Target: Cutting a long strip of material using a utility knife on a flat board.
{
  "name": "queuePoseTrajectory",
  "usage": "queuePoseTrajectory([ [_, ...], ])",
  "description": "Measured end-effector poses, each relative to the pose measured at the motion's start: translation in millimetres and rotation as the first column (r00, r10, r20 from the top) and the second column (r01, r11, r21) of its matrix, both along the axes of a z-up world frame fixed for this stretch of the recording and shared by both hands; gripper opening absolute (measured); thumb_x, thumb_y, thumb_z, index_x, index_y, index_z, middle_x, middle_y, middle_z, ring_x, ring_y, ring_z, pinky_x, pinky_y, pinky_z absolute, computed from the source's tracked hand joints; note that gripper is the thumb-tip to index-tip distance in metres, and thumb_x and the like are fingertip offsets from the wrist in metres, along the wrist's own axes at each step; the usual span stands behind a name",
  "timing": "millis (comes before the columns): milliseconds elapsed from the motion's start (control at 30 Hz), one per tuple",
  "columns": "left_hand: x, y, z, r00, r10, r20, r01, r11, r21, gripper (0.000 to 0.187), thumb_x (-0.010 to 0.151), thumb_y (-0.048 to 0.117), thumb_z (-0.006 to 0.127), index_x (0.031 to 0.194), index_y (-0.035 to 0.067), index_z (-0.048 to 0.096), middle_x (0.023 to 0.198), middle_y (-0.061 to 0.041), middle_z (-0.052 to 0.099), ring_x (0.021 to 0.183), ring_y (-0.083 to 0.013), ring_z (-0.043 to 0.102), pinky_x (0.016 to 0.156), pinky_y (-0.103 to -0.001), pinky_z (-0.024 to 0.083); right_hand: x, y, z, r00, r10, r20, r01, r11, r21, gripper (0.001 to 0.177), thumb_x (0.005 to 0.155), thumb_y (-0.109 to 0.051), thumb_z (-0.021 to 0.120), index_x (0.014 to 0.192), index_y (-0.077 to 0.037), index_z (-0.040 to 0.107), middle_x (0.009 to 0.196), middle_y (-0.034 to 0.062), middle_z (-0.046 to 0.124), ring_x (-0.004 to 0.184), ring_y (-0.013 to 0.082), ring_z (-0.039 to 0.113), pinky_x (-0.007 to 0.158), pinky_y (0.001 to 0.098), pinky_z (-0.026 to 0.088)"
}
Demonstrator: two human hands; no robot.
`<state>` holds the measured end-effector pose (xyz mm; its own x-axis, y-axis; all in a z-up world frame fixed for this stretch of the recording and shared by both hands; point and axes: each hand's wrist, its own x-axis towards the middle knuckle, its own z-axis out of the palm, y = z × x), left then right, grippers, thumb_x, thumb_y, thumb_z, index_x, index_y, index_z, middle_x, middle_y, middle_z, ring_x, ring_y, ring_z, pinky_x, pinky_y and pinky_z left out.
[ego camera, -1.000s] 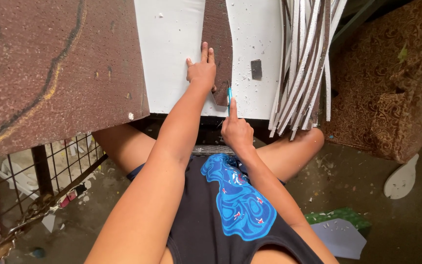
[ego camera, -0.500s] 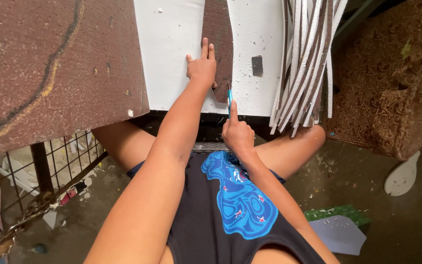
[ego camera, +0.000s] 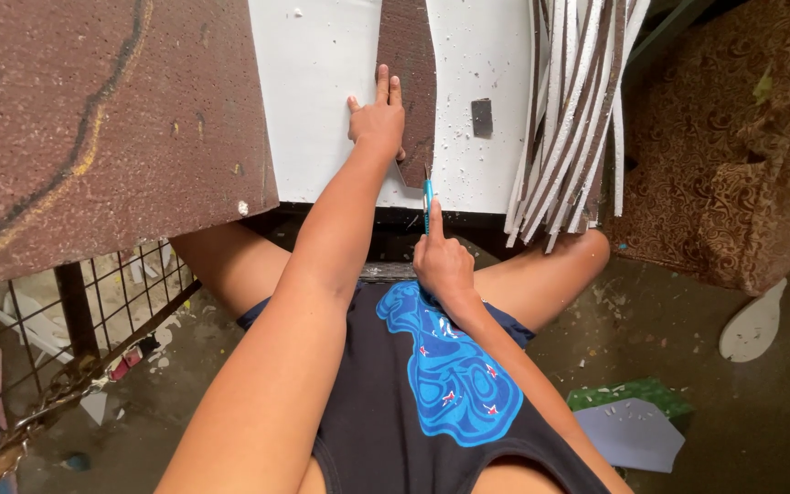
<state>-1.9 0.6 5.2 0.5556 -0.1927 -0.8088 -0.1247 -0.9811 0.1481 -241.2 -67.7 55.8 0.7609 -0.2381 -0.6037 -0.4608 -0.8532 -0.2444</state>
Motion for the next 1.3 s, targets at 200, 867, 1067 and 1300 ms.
queuePoseTrajectory([
  [200,0,0,-2,0.999,-0.037,0.021,0.037,0.999,0.012,0.133,0.084,0.035,0.088,0.163,0.019,-0.018,0.163,0.005,-0.035,0.154,-0.0544,0.013,0.092,-0.043,0.06,-7,2,6,1.0,0.011,0.006,-0.011,1.0,0.015,0.072,0.1,-0.026,0.039,0.165,-0.019,0.009,0.065,0.0238,0.06,0.056,0.0497,0.054,0.053,0.061,0.04],
  [867,-1,3,-9,0.999,-0.025,0.038,0.025,1.0,0.009,0.134,0.082,0.037,0.089,0.164,0.023,-0.017,0.162,0.008,-0.036,0.155,-0.0544,0.012,0.081,-0.039,0.061,-5,-20,90,0.962,-0.029,-0.271,0.077,0.983,0.167,0.071,0.093,-0.032,0.035,0.163,-0.03,0.022,0.097,0.0327,0.065,0.095,0.0524,0.058,0.083,0.0569,0.044],
  [1067,-8,10,-2,0.994,-0.05,0.097,0.047,0.998,0.03,0.135,0.081,0.045,0.088,0.166,0.029,-0.015,0.156,-0.007,-0.044,0.156,-0.0516,0.014,0.096,-0.046,0.056,-1,-53,96,0.968,-0.217,-0.128,0.233,0.965,0.124,0.068,0.098,-0.047,0.037,0.163,-0.034,0.023,0.093,0.0299,0.069,0.091,0.0501,0.066,0.081,0.0553,0.047],
  [1300,-16,19,8,0.986,-0.098,0.134,0.099,0.995,-0.008,0.125,0.085,0.051,0.082,0.166,0.024,-0.009,0.168,-0.006,-0.026,0.154,-0.0506,0.013,0.098,-0.051,0.054,21,-73,53,0.805,-0.586,0.094,0.455,0.712,0.535,0.034,0.107,-0.033,0.041,0.132,-0.011,0.048,0.073,0.0067,0.071,0.058,0.0143,0.062,0.06,0.0314,0.053],
])
